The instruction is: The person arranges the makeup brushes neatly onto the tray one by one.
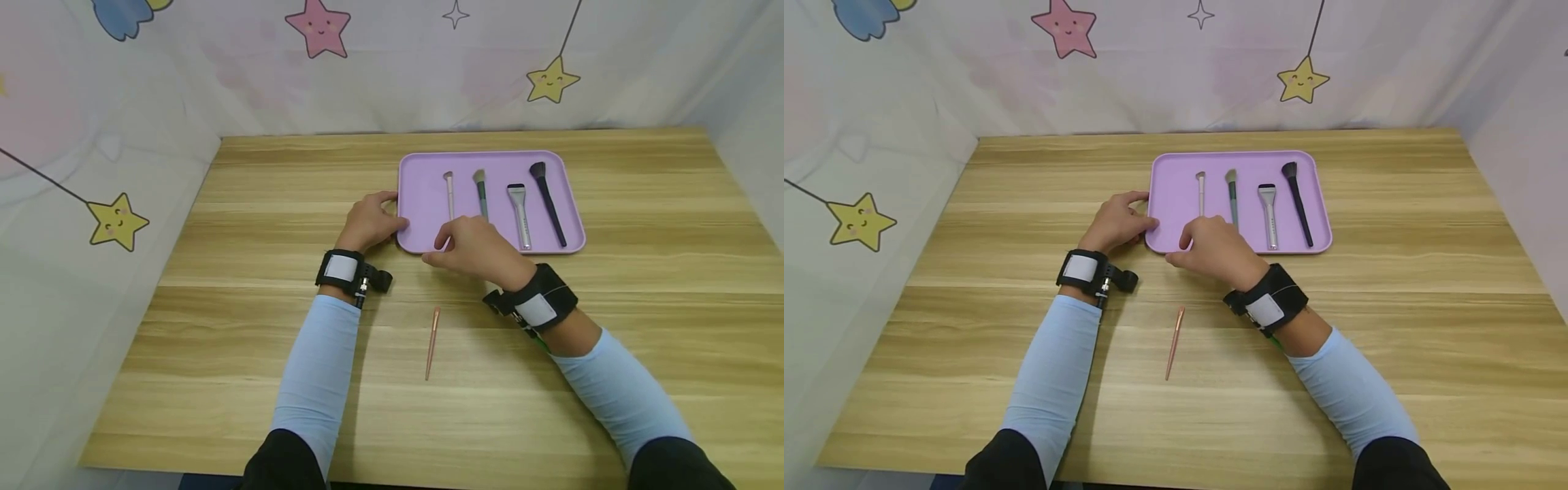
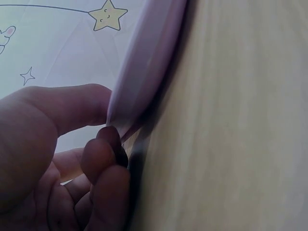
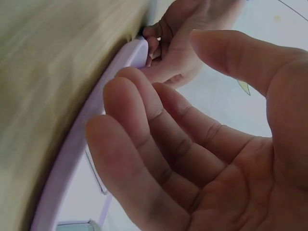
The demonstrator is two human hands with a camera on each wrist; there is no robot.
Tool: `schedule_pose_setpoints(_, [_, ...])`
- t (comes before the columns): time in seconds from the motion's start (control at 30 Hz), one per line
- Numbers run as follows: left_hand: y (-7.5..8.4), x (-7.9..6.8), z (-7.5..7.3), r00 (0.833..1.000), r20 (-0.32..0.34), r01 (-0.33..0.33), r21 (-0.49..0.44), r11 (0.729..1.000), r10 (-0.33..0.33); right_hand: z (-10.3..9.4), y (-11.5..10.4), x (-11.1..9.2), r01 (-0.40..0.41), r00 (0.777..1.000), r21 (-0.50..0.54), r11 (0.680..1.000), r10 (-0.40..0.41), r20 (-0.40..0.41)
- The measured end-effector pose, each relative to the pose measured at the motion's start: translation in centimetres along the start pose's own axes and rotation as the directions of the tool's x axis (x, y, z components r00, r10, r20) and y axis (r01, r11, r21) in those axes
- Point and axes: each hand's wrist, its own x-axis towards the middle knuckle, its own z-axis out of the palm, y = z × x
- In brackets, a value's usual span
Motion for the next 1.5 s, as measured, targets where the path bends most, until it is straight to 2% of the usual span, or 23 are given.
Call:
schedule_pose_setpoints(0.47, [-0.2, 0.0, 0.2, 1.0, -0.004, 0.0, -0.012, 1.0, 0.0, 0.9, -0.3, -0.8, 0.048, 0.998, 0.03, 0.998, -0.049, 0.045])
schedule_pose_setpoints(0.77, [-0.1, 0.1, 0.3, 1.0, 0.007, 0.005, -0.014, 1.0, -0.005, 1.3, -0.9, -1.4, 0.031, 0.997, -0.018, 0.999, -0.03, 0.069])
schedule_pose_setpoints(1.07, [-0.1, 0.1, 0.3, 1.0, 0.007, 0.026, -0.034, 0.999, -0.026, 1.6, -1.6, -2.3, 0.053, 0.993, 0.001, 0.999, -0.053, 0.105])
schedule_pose_setpoints(1.5, [0.1, -0.1, 0.1, 0.999, 0.018, 0.039, -0.036, 0.999, -0.039, 1.7, -2.0, -2.9, 0.056, 0.989, -0.028, 0.998, -0.052, 0.14])
